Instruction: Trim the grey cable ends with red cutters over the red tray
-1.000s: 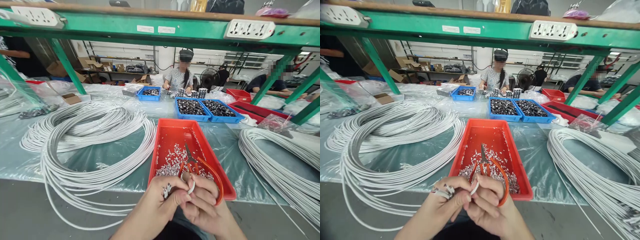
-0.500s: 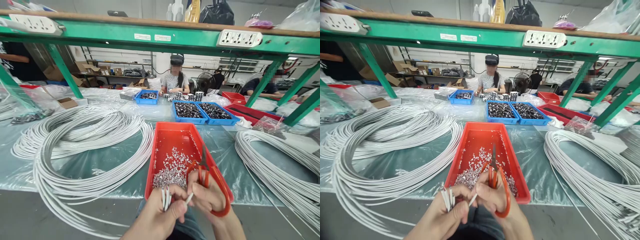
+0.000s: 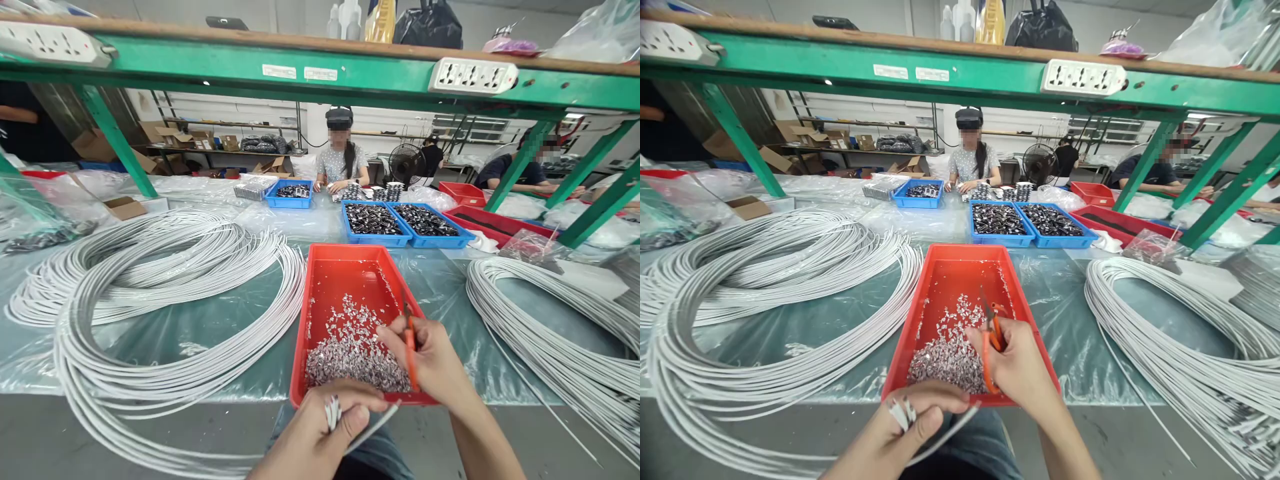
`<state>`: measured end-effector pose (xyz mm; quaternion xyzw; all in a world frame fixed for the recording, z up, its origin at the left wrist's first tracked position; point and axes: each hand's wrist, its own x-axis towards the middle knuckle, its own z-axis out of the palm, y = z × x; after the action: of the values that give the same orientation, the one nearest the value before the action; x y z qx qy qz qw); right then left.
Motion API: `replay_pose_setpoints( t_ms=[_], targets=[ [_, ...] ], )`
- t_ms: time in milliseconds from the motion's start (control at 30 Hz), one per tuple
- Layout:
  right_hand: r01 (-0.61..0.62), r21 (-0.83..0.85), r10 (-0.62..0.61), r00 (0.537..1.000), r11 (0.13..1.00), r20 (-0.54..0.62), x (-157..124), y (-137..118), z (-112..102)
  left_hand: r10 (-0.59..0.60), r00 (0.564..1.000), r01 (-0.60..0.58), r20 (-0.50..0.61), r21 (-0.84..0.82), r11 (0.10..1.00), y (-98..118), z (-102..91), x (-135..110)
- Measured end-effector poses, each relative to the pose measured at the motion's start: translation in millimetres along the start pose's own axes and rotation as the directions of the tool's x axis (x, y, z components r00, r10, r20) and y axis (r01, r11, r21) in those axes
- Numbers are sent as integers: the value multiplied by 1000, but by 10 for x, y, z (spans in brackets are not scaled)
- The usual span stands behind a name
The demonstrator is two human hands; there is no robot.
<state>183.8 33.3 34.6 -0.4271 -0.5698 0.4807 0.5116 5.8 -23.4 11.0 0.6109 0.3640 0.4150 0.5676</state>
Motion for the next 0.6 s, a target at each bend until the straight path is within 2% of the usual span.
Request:
replay_pose_setpoints(
  t_ms=[67,100,167,233,367,500,600],
  targets=[
    [10,-150,-21,997,989,-72,33,25,-72,39,999,-41,10,155,987,-17,-11,-3],
    [9,-203,-26,996,979,-84,45,39,-106,-15,999,9,33,163,987,-28,-27,-15],
    [3,-270,-17,999,963,-50,58,64,-168,-172,982,166,81,74,983,-50,-72,-63],
    [-2,-282,3,1000,959,3,58,86,-213,-236,964,242,119,-33,970,-65,-117,-132],
    [-15,-228,21,999,974,25,58,139,-248,-112,979,150,171,-228,962,-114,-164,-233],
    [-1,-242,-2,1000,970,-9,100,172,-242,-31,998,55,60,-453,890,-152,-182,-228],
    [3,-252,22,995,968,96,47,114,-216,-81,994,40,-74,-447,893,-69,-187,-168]
  ],
)
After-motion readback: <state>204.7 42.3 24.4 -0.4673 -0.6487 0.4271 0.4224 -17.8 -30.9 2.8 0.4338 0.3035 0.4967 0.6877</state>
